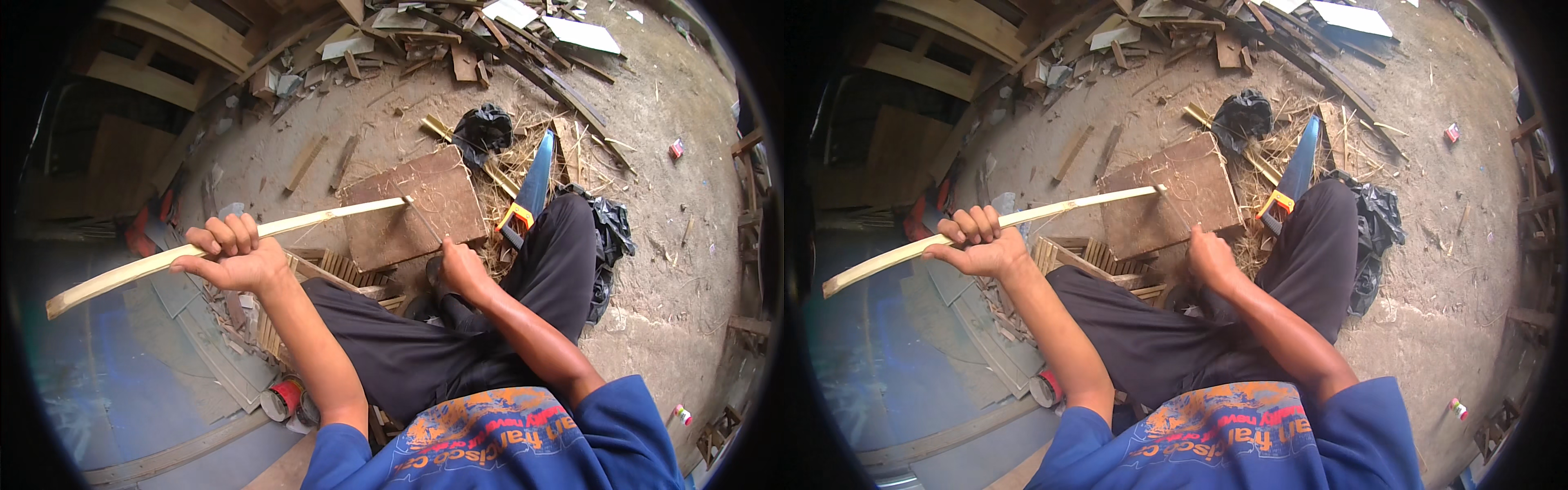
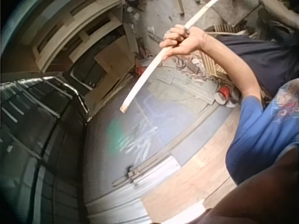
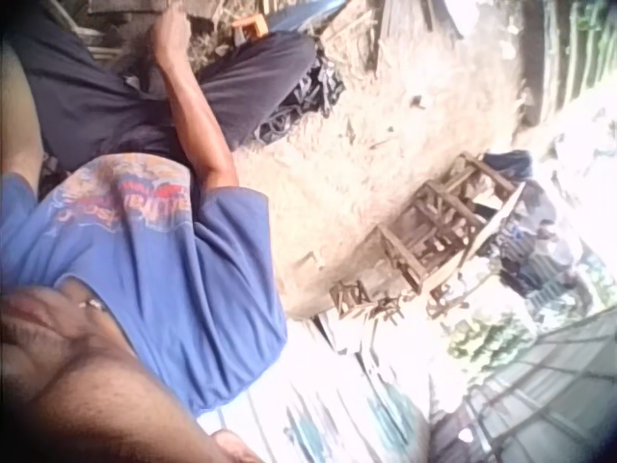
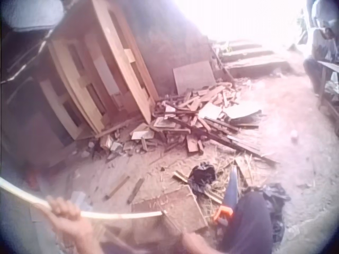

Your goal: The person hammers nails into a wooden slatted structure, then uses a knife to split and shape a thin wooden strip. The person inserts the shaped strip into the structure and adjusts the slats.

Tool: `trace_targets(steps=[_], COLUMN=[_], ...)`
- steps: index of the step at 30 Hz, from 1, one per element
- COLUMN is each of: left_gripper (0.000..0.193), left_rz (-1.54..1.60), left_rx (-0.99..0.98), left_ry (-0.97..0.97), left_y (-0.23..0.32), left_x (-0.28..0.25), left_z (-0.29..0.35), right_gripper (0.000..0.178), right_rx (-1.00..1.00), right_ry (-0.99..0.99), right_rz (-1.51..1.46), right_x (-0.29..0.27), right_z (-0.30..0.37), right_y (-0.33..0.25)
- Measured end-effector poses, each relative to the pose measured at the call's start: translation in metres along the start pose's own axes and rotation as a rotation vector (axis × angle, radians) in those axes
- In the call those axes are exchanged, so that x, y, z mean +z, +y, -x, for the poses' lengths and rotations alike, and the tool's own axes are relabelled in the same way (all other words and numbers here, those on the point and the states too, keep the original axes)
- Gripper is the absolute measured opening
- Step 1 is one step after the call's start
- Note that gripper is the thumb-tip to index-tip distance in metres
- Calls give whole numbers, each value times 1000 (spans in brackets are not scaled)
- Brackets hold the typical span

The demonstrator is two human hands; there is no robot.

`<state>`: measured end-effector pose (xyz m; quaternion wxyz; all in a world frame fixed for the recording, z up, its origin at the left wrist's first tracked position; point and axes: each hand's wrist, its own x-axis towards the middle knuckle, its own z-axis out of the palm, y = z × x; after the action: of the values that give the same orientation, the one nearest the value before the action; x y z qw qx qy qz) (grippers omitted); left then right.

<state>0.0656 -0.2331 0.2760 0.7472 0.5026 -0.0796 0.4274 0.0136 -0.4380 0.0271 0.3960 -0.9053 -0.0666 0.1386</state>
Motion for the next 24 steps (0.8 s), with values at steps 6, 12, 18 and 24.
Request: trace_targets(steps=[6,12,18,24], left_gripper=[58,57,59,58], left_rz=[44,121,135,54], left_rx=[-32,-84,-185,-175], left_ry=[-44,-164,-197,-154], left_y=[-3,-14,-32,-43], left_x=[-13,-13,1,13], left_z=[-9,-22,-50,-53], right_gripper=[23,25,24,31], right_rx=[-8,64,87,141], right_ry=[-49,-72,-10,52], right_rz=[40,69,-11,-54], right_x=[-9,-6,1,-8], right_z=[11,4,5,4], right_y=[-9,25,2,35])
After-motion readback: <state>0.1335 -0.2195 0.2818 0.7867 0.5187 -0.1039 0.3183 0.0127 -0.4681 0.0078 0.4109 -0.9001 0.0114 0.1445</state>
